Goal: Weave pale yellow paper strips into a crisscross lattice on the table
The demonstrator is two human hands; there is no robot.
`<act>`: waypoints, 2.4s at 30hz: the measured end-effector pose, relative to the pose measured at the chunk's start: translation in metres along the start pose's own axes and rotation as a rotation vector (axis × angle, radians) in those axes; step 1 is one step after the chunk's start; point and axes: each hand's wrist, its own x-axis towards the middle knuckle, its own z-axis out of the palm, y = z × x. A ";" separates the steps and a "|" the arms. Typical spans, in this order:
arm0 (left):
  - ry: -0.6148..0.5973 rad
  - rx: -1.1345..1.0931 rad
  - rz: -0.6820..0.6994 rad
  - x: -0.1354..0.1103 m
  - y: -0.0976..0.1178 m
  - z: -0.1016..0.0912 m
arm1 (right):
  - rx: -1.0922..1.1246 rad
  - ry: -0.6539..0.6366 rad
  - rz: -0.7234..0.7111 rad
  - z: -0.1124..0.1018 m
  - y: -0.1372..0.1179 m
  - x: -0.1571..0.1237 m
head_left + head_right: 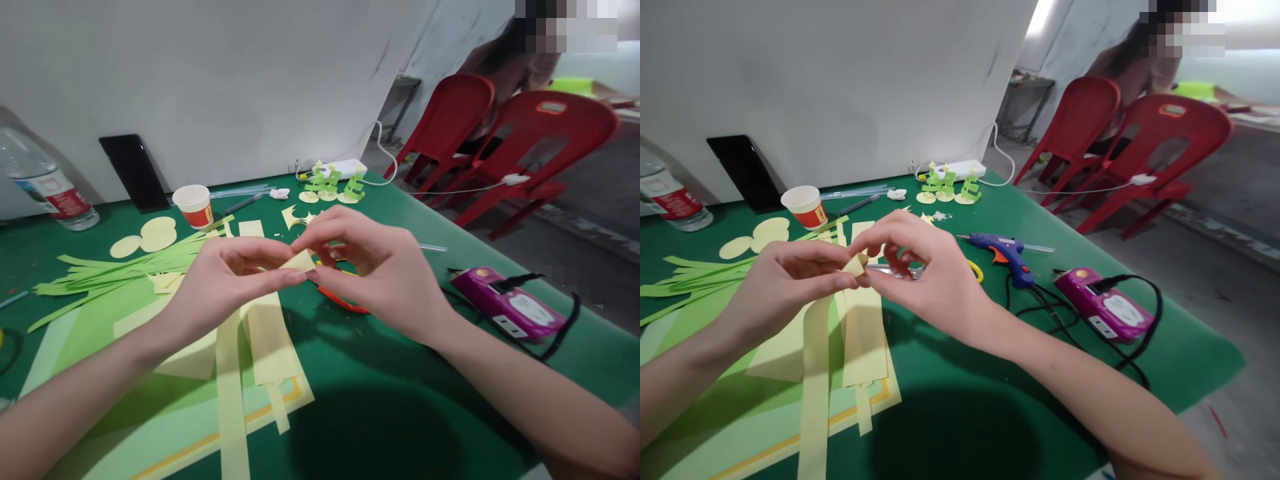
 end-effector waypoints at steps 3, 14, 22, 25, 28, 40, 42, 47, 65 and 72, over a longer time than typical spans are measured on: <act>0.081 0.049 0.080 -0.004 0.004 0.002 | -0.026 0.060 -0.021 0.002 -0.007 -0.004; 0.077 0.240 0.193 -0.012 0.011 0.002 | -0.047 0.072 -0.012 0.007 -0.016 -0.011; 0.237 0.494 0.381 -0.017 0.009 0.000 | -0.008 0.105 0.020 0.007 -0.017 -0.012; 0.234 0.440 0.360 -0.017 0.008 0.000 | -0.001 0.170 0.033 0.006 -0.018 -0.013; 0.209 0.373 0.323 -0.018 0.009 0.001 | 0.014 0.169 0.067 0.007 -0.019 -0.013; 0.188 0.333 0.321 -0.017 0.007 0.005 | -0.001 0.127 0.046 0.014 -0.019 -0.015; 0.185 0.320 0.311 -0.017 0.006 0.005 | 0.010 0.125 0.051 0.015 -0.019 -0.015; 0.182 0.297 0.308 -0.018 0.006 0.005 | 0.035 0.129 0.054 0.015 -0.021 -0.016; 0.213 0.288 0.335 -0.016 0.005 0.005 | -0.011 0.139 0.054 0.016 -0.017 -0.016; 0.234 0.349 0.262 -0.019 0.005 0.004 | -0.010 0.126 0.088 0.015 -0.018 -0.017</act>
